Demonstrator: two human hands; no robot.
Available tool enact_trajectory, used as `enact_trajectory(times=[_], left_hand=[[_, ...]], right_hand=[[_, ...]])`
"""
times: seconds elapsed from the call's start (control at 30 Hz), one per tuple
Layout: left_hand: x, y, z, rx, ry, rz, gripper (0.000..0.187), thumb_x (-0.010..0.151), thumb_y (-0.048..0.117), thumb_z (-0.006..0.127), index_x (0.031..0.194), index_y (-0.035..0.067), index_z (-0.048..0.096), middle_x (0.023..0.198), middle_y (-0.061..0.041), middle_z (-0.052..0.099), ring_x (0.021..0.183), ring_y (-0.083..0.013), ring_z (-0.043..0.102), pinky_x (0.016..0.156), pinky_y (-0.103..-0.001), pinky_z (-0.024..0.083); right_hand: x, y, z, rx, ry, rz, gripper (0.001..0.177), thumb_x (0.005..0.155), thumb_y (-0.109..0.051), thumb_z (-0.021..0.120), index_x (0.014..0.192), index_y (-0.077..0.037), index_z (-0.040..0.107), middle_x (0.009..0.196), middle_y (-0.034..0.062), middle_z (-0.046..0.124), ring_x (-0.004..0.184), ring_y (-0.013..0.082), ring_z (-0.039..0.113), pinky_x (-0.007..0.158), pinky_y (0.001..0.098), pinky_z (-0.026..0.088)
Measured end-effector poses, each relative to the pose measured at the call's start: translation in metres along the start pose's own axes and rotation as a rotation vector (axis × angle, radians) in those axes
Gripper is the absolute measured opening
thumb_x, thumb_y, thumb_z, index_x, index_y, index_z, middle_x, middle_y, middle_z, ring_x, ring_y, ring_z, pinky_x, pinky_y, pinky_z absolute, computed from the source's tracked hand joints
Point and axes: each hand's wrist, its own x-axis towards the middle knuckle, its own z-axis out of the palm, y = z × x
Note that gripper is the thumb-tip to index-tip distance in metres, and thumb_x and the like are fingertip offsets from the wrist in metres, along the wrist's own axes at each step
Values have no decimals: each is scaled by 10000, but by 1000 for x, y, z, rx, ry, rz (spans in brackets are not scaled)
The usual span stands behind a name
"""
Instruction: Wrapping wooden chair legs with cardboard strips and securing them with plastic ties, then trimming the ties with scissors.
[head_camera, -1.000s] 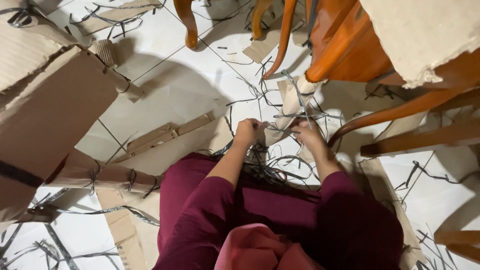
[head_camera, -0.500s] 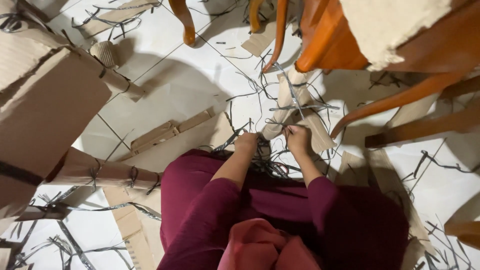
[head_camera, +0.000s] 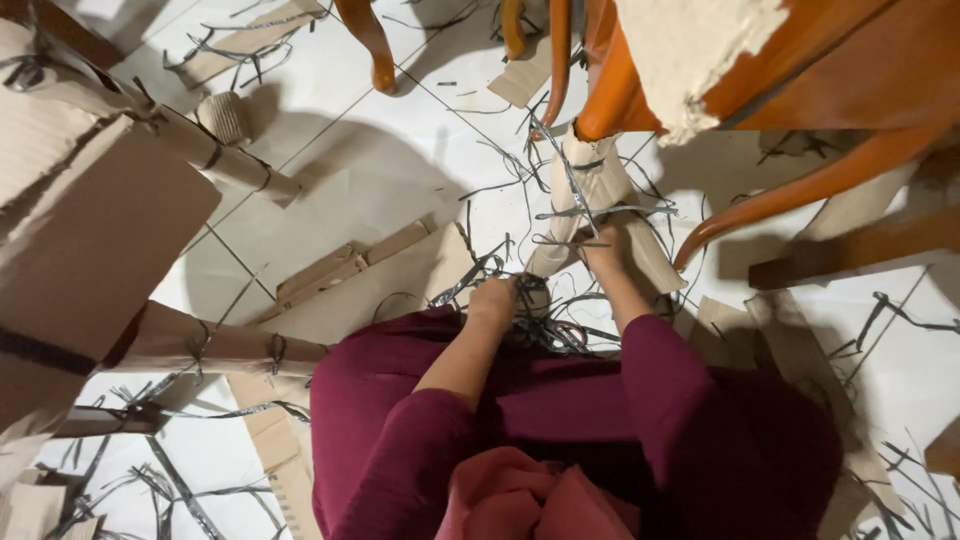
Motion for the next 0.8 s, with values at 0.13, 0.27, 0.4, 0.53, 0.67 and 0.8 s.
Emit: enact_trajectory(times=[0.13,0.27,0.4,0.53,0.67,0.8], left_hand=[[23,-11,45,0,-62,41,191,898,-47,585,994,-57,751,951,-229,755,999,-407,741,864,-567,597],[10,5,56,230,247,350,214,885,74,606,944,133,804,940,-79,769,961,-287,751,870,-471,559],[5,7,52,270,605,589,162,891,181,656,978,174,792,1093,-26,672,1085,-234,653,934,-363,482],[-20,20,17,0,585,602,182,932,289,669,1040,204,789,1117,29,692,1154,-181,630,987,-334,451],[-17,14,7,-380,611,737,84,885,184,735,805,159,740,861,0,729,936,-234,713,841,-338,545],[-23,16,3,-535,545,753,124,842,110,738,734,163,708,777,-21,718,846,-279,708,796,-375,562]], right_hand=[[-81,-6,-22,102,43,-97,228,867,-238,717,940,-45,814,872,204,762,978,407,722,791,521,577],[-115,-21,-52,114,32,-249,141,844,-337,809,833,-198,788,796,78,737,890,294,725,740,415,581],[-159,-47,-67,-165,-9,-372,169,887,-122,626,766,-140,743,754,102,699,880,345,724,782,483,616],[-168,-26,-59,-210,116,-546,158,847,-81,680,798,-187,786,738,92,711,823,338,729,679,455,609],[-160,-20,-46,-145,264,-473,149,851,-84,670,799,-181,772,717,88,690,771,342,705,659,462,590],[-139,-4,-27,499,47,175,209,963,-193,574,954,-150,779,590,66,609,477,176,589,423,305,508]])
